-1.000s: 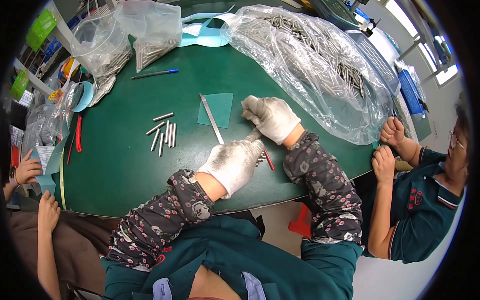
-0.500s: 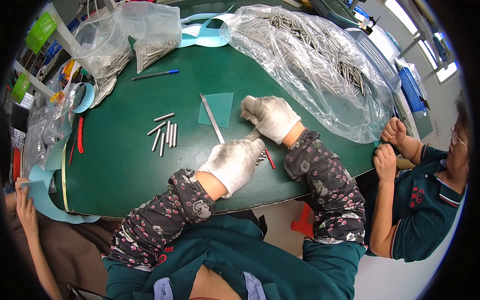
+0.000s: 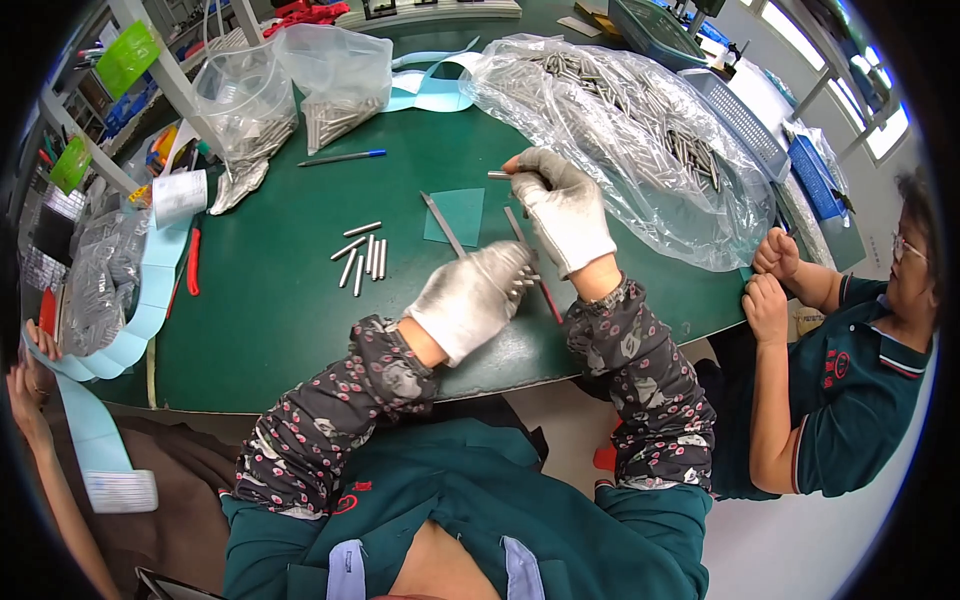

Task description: Assembling small metal pins into plastic components at a factory workbench.

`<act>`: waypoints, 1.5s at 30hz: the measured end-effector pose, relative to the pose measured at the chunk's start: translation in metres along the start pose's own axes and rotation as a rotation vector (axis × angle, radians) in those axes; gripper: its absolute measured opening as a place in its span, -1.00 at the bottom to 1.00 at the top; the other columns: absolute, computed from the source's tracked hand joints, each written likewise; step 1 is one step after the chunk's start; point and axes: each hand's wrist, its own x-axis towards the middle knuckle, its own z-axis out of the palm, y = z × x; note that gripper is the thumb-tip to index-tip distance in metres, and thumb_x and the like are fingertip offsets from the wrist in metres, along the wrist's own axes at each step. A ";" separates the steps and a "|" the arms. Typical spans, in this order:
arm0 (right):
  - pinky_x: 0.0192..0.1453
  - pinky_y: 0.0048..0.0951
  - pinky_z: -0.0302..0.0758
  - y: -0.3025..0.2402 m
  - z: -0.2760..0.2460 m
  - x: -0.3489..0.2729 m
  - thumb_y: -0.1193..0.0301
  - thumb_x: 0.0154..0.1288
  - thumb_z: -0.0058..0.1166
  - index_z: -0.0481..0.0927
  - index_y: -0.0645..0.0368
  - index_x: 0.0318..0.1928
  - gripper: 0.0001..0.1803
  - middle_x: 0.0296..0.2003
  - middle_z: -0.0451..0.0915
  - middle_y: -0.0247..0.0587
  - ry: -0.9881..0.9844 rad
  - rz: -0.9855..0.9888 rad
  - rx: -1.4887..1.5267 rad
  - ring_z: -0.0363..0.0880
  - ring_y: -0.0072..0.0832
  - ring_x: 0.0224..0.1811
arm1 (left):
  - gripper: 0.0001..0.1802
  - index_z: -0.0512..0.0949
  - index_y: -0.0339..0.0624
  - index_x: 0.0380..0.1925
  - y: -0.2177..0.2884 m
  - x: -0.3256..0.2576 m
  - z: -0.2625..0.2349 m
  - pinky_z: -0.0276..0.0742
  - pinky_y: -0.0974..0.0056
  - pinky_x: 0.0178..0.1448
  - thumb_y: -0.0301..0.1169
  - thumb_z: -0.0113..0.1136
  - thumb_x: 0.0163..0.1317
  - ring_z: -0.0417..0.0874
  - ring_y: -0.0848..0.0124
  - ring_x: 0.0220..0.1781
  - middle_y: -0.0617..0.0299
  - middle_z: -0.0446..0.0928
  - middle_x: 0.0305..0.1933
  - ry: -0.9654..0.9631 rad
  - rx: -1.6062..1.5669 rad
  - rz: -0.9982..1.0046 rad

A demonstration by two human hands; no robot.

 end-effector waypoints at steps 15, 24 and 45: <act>-0.25 -0.38 0.38 -0.014 0.170 -0.034 0.54 -0.15 0.00 0.49 0.12 -0.51 -0.91 -0.47 0.51 -0.25 0.096 -0.513 0.053 0.43 -0.30 -0.37 | -0.88 0.37 -0.16 -0.28 -0.080 -0.074 -0.110 0.35 0.53 -0.50 -0.50 -0.11 0.18 0.42 0.57 -0.47 0.33 0.41 -0.40 0.550 -1.518 -0.590; -0.18 -0.48 0.37 -0.007 0.173 -0.033 0.57 -0.08 -0.01 0.52 0.19 -0.40 -0.85 -0.43 0.52 -0.22 -0.140 -0.501 -0.099 0.46 -0.40 -0.34 | -0.78 0.41 -0.16 -0.29 -0.120 -0.103 -0.127 0.23 0.61 -0.62 -0.53 0.11 0.00 0.32 0.69 -0.62 0.36 0.52 -0.36 0.472 -0.531 -0.573; -0.26 -0.57 0.41 0.002 0.178 -0.036 0.49 -0.04 -0.03 0.55 0.22 -0.38 -0.84 -0.46 0.56 -0.17 -0.331 -0.071 0.201 0.51 -0.48 -0.40 | -0.69 0.41 -0.19 -0.27 -0.143 -0.112 -0.103 0.42 0.42 -0.18 -0.55 0.18 -0.08 0.51 0.45 -0.29 0.26 0.49 -0.34 0.418 -0.279 -0.421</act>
